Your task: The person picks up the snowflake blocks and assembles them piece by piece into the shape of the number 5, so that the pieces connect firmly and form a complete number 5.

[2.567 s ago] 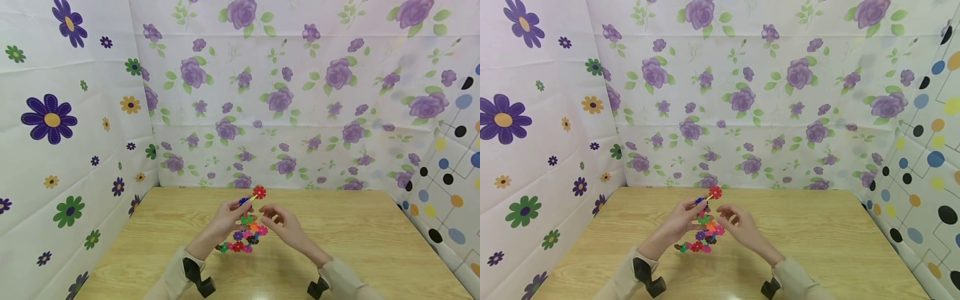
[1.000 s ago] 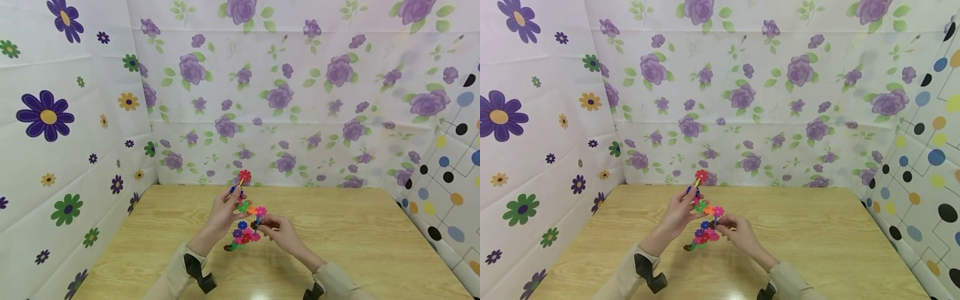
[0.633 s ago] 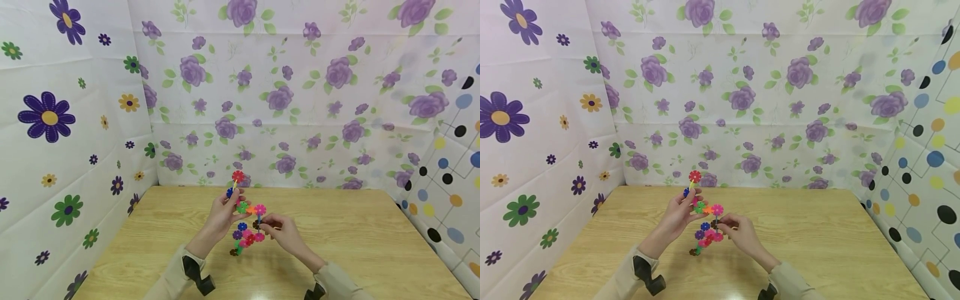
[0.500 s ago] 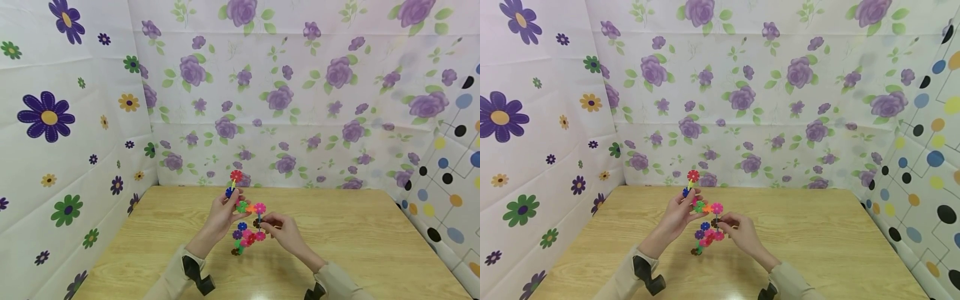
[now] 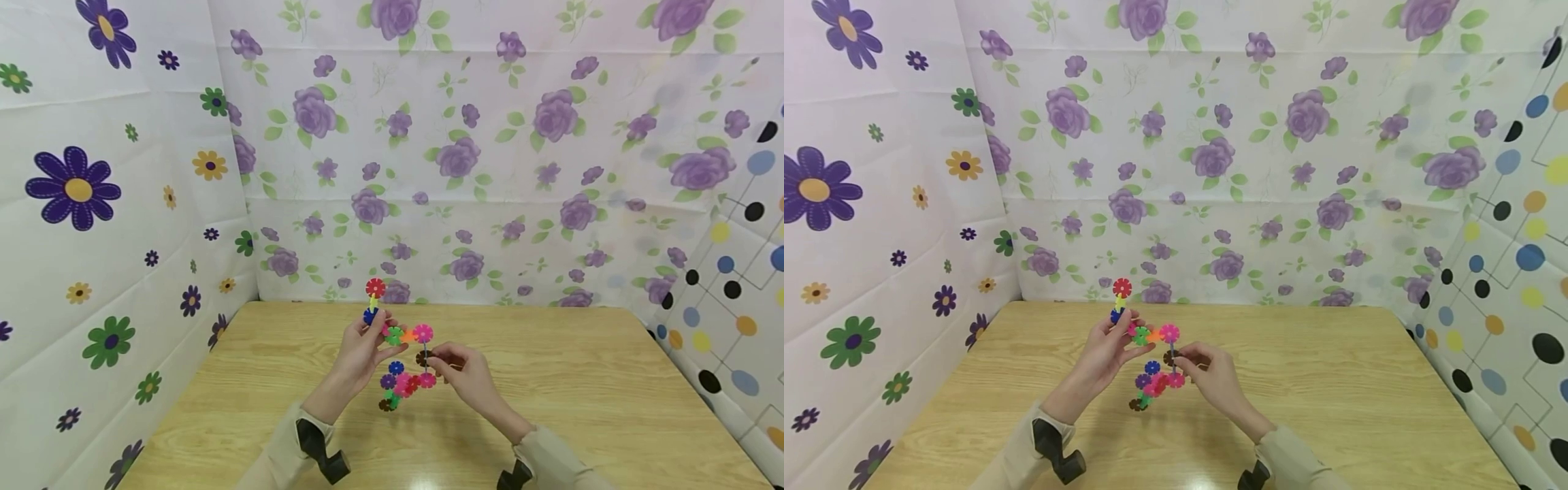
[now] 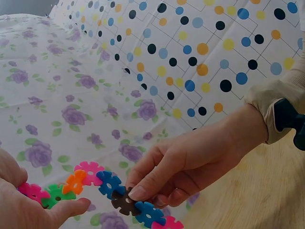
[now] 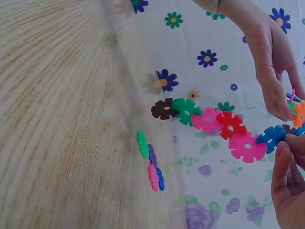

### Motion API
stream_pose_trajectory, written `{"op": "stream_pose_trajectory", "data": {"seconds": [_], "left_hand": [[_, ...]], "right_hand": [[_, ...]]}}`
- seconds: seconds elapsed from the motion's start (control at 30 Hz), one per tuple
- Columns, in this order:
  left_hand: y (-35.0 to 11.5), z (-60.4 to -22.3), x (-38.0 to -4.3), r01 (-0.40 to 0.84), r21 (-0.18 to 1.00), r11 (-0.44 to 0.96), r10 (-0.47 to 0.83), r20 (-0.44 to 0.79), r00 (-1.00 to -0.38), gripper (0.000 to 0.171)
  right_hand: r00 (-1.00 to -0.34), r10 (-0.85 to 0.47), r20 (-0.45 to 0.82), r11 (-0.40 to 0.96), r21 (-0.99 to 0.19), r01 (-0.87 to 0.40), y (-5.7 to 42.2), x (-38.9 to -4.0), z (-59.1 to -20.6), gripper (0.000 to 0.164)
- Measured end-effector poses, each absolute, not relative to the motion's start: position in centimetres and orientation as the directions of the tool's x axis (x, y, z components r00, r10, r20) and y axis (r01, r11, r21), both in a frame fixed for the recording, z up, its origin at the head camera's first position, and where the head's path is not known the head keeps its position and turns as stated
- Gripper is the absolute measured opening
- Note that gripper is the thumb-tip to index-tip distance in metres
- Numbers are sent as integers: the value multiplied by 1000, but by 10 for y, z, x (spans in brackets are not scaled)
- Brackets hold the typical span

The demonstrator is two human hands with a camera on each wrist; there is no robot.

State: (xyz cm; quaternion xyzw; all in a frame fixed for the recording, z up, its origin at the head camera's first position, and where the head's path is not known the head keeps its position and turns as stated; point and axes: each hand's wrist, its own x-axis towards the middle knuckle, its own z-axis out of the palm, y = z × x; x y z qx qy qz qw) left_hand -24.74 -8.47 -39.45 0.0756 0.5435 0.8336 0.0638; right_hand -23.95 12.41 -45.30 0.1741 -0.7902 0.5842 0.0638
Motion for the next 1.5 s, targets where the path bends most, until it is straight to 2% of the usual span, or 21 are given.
{"op": "stream_pose_trajectory", "data": {"seconds": [0.23, 0.6, 0.8, 0.97, 1.1, 1.23, 1.37, 1.5], "left_hand": [[-85, -396, -248, -16, 919, -393, 188, 63, -980, 24], [-87, -399, -250, -38, 923, -384, 187, 37, -982, 30], [-88, -400, -250, -53, 922, -382, 199, 26, -980, 30], [-90, -401, -248, -79, 938, -339, 234, 3, -972, 44], [-95, -405, -245, -120, 968, -220, 301, -50, -952, 54], [-102, -411, -235, -27, 997, 78, 284, -48, -958, 64], [-107, -417, -222, 84, 921, 381, 194, 9, -981, 58], [-106, -431, -217, 141, 857, 496, 244, 18, -970, 58]], "right_hand": [[-926, -197, 323, 243, -899, -365, 126, -239, -451, 13], [-914, -210, 346, 234, -890, -391, 126, -224, -422, 11], [-911, -204, 358, 239, -884, -401, 129, -231, -430, 11], [-904, -196, 379, 218, -882, -417, 134, -241, -446, 13], [-899, -185, 398, 193, -882, -430, 137, -242, -449, 15], [-904, -163, 395, 177, -890, -420, 138, -242, -447, 17], [-911, -152, 383, 181, -896, -406, 138, -244, -445, 17], [-905, -149, 397, 193, -886, -421, 139, -245, -443, 16]]}}
